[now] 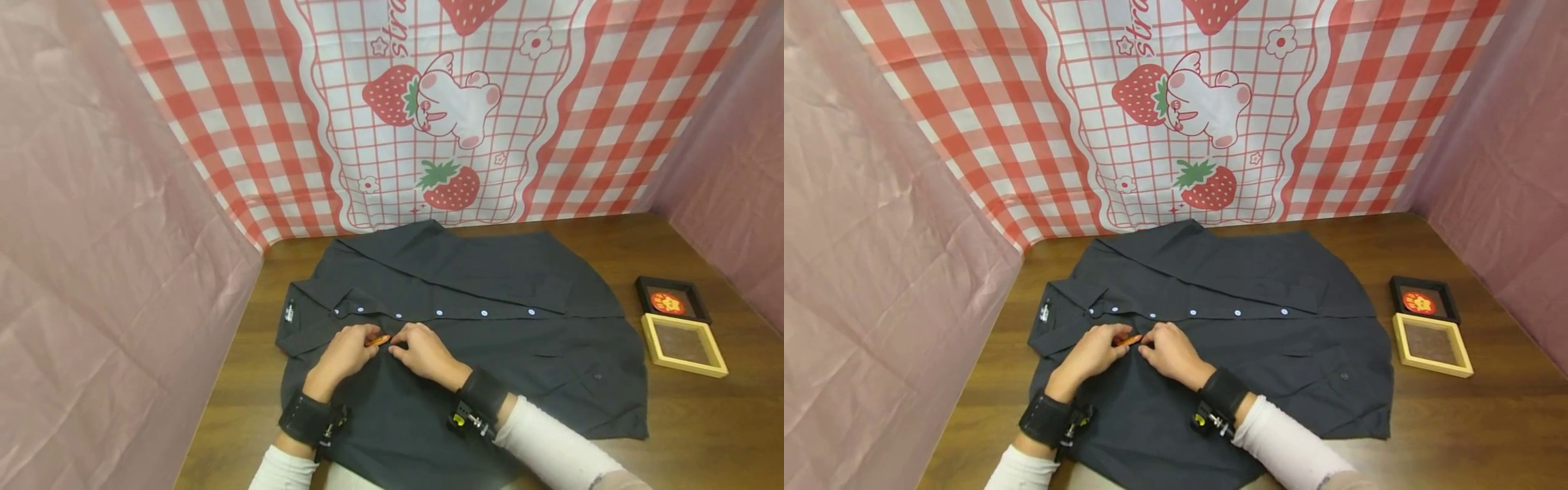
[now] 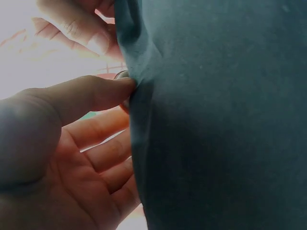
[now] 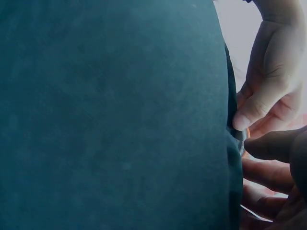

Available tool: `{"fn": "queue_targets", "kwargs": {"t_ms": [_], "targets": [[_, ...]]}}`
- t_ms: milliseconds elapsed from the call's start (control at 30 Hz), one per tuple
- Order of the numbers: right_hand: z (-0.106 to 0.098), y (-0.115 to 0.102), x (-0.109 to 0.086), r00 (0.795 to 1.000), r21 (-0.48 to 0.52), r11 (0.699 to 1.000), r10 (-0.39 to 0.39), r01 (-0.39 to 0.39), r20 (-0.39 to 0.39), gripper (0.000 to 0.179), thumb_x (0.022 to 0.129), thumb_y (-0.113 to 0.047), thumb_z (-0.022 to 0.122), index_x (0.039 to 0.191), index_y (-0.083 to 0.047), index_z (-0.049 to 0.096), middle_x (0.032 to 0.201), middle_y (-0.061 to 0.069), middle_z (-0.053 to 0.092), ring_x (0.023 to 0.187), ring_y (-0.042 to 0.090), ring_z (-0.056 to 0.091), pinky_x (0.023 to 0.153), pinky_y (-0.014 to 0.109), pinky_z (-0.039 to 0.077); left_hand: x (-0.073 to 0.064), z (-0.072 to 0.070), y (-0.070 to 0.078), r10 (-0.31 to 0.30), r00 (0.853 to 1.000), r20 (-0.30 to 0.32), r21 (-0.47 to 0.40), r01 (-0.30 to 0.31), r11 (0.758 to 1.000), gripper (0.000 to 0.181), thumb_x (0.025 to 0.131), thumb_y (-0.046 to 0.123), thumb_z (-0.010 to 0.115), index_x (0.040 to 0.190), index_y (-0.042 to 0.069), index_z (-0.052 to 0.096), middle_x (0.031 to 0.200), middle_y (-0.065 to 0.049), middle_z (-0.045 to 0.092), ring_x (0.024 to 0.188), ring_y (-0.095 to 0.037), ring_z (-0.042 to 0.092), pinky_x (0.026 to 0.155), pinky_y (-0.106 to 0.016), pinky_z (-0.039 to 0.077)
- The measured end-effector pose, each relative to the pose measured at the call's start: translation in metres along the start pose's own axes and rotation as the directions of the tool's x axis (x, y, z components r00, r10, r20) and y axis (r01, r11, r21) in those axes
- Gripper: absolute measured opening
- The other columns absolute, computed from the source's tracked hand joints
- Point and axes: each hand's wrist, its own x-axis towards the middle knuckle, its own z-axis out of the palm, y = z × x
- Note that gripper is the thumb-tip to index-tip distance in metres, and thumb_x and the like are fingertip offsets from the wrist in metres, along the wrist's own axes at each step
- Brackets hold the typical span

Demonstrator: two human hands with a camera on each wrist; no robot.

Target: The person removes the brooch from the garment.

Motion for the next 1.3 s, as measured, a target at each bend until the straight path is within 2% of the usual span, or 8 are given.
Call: {"fn": "queue_targets", "kwargs": {"t_ms": [300, 533, 667, 800, 1000, 1133, 1233, 1300], "targets": [[0.002, 0.001, -0.004, 1.0, 0.007, 1.0, 0.02, -0.02, 0.006, 0.008, 0.085, -0.018, 0.073, 0.087, -0.011, 0.076, 0.08, -0.001, 0.066, 0.077, 0.016, 0.057, 0.07, 0.033, 0.048, 0.001, 0.002, 0.0, -0.016, 0.999, -0.042, -0.006, 0.016, 1.0, 0.025, 0.085, 0.011, 0.072, 0.111, 0.007, 0.072, 0.105, -0.008, 0.074, 0.098, -0.028, 0.07, 0.085, -0.044, 0.054], [0.002, 0.002, -0.002, 0.999, 0.015, 1.0, 0.024, -0.024, -0.03, 0.007, 0.085, -0.018, 0.073, 0.082, -0.012, 0.074, 0.078, -0.001, 0.067, 0.072, 0.013, 0.059, 0.067, 0.029, 0.048, 0.0, 0.002, -0.001, 0.011, 0.996, -0.084, -0.023, -0.013, 1.0, 0.022, 0.085, 0.009, 0.071, 0.107, 0.006, 0.073, 0.102, -0.008, 0.075, 0.095, -0.027, 0.07, 0.083, -0.045, 0.054], [0.0, 0.001, 0.003, 0.998, 0.013, 0.999, 0.039, -0.038, -0.056, 0.007, 0.084, -0.018, 0.074, 0.08, -0.013, 0.071, 0.074, -0.002, 0.065, 0.071, 0.013, 0.056, 0.066, 0.029, 0.046, 0.001, 0.0, -0.002, 0.003, 0.996, -0.092, -0.035, -0.006, 0.999, 0.021, 0.086, 0.008, 0.07, 0.106, 0.006, 0.074, 0.102, -0.009, 0.075, 0.093, -0.028, 0.07, 0.081, -0.044, 0.054], [-0.002, -0.002, 0.007, 0.996, 0.006, 0.999, 0.053, -0.053, -0.069, 0.01, 0.082, -0.019, 0.076, 0.085, -0.014, 0.068, 0.077, -0.001, 0.063, 0.074, 0.015, 0.055, 0.067, 0.031, 0.046, 0.001, -0.002, -0.003, -0.016, 0.995, -0.098, -0.056, 0.01, 0.998, 0.026, 0.084, 0.005, 0.068, 0.11, 0.005, 0.072, 0.104, -0.008, 0.075, 0.096, -0.027, 0.07, 0.085, -0.045, 0.053], [-0.002, -0.007, 0.009, 0.995, 0.035, 0.999, 0.028, -0.025, -0.092, 0.014, 0.08, -0.017, 0.078, 0.092, -0.011, 0.072, 0.087, 0.002, 0.065, 0.084, 0.02, 0.059, 0.075, 0.037, 0.05, 0.001, -0.001, -0.005, 0.007, 0.992, -0.124, -0.058, -0.014, 0.998, 0.025, 0.083, 0.006, 0.072, 0.108, 0.006, 0.072, 0.1, -0.007, 0.076, 0.096, -0.026, 0.071, 0.087, -0.047, 0.052], [0.001, -0.009, 0.012, 0.997, 0.053, 0.998, -0.009, 0.013, -0.08, 0.011, 0.08, -0.014, 0.077, 0.09, -0.011, 0.074, 0.084, 0.002, 0.065, 0.078, 0.017, 0.059, 0.07, 0.031, 0.05, 0.001, 0.0, -0.006, 0.031, 0.989, -0.148, -0.048, -0.038, 0.998, 0.016, 0.083, 0.008, 0.074, 0.1, 0.008, 0.076, 0.099, -0.007, 0.075, 0.094, -0.026, 0.07, 0.084, -0.045, 0.052], [0.003, -0.01, 0.014, 0.997, 0.041, 0.999, -0.01, 0.013, -0.071, 0.009, 0.081, -0.013, 0.076, 0.089, -0.01, 0.074, 0.079, 0.001, 0.064, 0.072, 0.014, 0.059, 0.066, 0.029, 0.049, 0.001, -0.001, -0.006, 0.05, 0.984, -0.171, -0.039, -0.057, 0.998, 0.012, 0.084, 0.009, 0.073, 0.095, 0.011, 0.077, 0.098, -0.006, 0.074, 0.094, -0.026, 0.069, 0.084, -0.045, 0.052], [0.004, -0.009, 0.015, 0.997, 0.025, 1.0, -0.007, 0.009, -0.076, 0.007, 0.081, -0.014, 0.076, 0.087, -0.01, 0.075, 0.078, 0.001, 0.065, 0.072, 0.014, 0.059, 0.068, 0.03, 0.05, 0.002, -0.002, -0.006, 0.057, 0.98, -0.188, -0.039, -0.065, 0.997, 0.011, 0.083, 0.01, 0.073, 0.093, 0.012, 0.077, 0.097, -0.005, 0.075, 0.094, -0.026, 0.07, 0.083, -0.045, 0.053]]}}
